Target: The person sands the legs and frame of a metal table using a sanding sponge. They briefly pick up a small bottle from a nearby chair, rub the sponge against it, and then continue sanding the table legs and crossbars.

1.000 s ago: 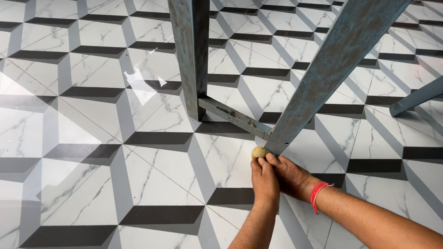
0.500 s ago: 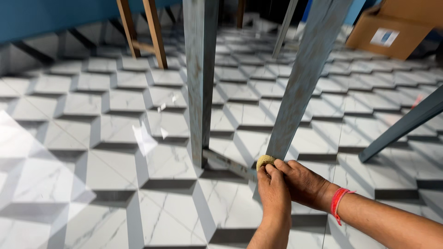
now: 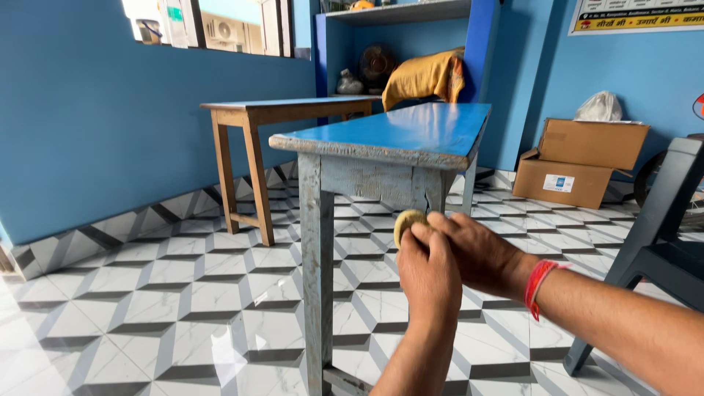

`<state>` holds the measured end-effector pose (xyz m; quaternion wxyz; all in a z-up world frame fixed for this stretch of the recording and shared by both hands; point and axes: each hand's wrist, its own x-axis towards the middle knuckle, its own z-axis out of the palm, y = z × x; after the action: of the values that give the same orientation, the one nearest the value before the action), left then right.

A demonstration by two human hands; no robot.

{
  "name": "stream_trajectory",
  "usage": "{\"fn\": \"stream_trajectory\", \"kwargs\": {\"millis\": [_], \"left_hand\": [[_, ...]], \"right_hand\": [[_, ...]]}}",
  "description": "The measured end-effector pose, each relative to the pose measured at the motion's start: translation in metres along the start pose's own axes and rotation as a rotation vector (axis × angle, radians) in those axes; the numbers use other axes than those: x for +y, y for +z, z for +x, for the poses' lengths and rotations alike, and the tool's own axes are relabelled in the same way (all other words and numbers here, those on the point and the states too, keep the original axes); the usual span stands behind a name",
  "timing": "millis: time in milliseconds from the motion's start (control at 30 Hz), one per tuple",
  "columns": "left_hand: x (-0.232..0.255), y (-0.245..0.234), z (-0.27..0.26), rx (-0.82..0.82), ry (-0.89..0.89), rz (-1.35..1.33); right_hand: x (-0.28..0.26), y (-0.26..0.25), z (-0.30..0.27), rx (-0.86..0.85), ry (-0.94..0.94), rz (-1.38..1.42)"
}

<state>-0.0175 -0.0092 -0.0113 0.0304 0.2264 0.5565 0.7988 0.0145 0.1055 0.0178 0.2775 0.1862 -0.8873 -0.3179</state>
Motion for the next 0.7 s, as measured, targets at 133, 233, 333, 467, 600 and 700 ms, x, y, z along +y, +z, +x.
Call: {"fn": "stream_trajectory", "kwargs": {"millis": [133, 233, 333, 467, 600, 700], "left_hand": [[0.037, 0.02, 0.018, 0.051, 0.207, 0.144], [0.042, 0.029, 0.033, 0.073, 0.25, 0.231], [0.021, 0.025, 0.022, 0.044, 0.256, 0.203], [-0.034, 0.002, -0.011, -0.013, 0.139, 0.229], [-0.112, -0.03, -0.059, 0.01, -0.014, 0.224], [-0.181, -0.052, -0.09, 0.005, -0.246, 0.241]], "right_hand": [[0.033, -0.026, 0.016, 0.168, -0.01, -0.113], [0.042, -0.033, 0.016, 0.187, -0.008, -0.23], [0.022, -0.022, 0.005, 0.184, 0.068, -0.139], [-0.027, 0.022, -0.02, 0.217, 0.083, -0.116], [-0.099, 0.089, -0.06, 0.154, 0.029, -0.067], [-0.155, 0.148, -0.099, -0.019, 0.001, 0.116]]}}
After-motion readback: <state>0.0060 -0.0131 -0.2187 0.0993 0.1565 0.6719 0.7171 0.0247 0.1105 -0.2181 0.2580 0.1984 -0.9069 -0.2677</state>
